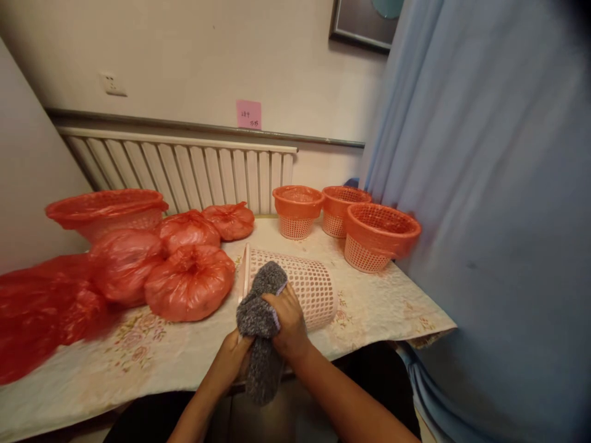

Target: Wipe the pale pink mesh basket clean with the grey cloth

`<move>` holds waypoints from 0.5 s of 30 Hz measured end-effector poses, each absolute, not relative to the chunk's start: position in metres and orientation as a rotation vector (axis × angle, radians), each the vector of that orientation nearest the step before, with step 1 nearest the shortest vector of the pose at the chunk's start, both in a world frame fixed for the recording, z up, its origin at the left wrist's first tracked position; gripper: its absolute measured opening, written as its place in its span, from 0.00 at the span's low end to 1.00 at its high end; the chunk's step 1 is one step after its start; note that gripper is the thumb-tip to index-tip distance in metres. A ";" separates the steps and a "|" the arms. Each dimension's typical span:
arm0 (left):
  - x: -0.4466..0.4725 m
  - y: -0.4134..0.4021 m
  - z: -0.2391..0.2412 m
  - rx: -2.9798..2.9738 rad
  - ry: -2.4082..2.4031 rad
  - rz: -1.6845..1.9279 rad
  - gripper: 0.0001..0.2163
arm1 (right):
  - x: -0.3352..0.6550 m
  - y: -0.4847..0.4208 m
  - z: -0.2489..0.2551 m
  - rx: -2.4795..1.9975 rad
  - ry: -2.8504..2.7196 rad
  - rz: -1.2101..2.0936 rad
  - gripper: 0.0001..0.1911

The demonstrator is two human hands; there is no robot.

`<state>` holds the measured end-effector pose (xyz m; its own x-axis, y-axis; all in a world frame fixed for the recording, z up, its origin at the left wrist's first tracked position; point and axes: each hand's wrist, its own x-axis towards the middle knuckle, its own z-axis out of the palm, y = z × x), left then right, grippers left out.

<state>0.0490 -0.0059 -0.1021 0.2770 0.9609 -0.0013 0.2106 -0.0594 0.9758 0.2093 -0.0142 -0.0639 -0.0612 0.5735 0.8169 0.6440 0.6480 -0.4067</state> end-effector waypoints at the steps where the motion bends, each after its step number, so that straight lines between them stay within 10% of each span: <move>1: 0.048 -0.006 -0.104 1.519 1.117 0.910 0.26 | 0.218 -0.008 -0.064 -1.009 -1.694 -0.078 0.15; 15: 0.048 -0.007 -0.110 1.549 1.030 0.900 0.27 | 0.333 0.004 -0.102 -1.535 -1.022 -0.109 0.15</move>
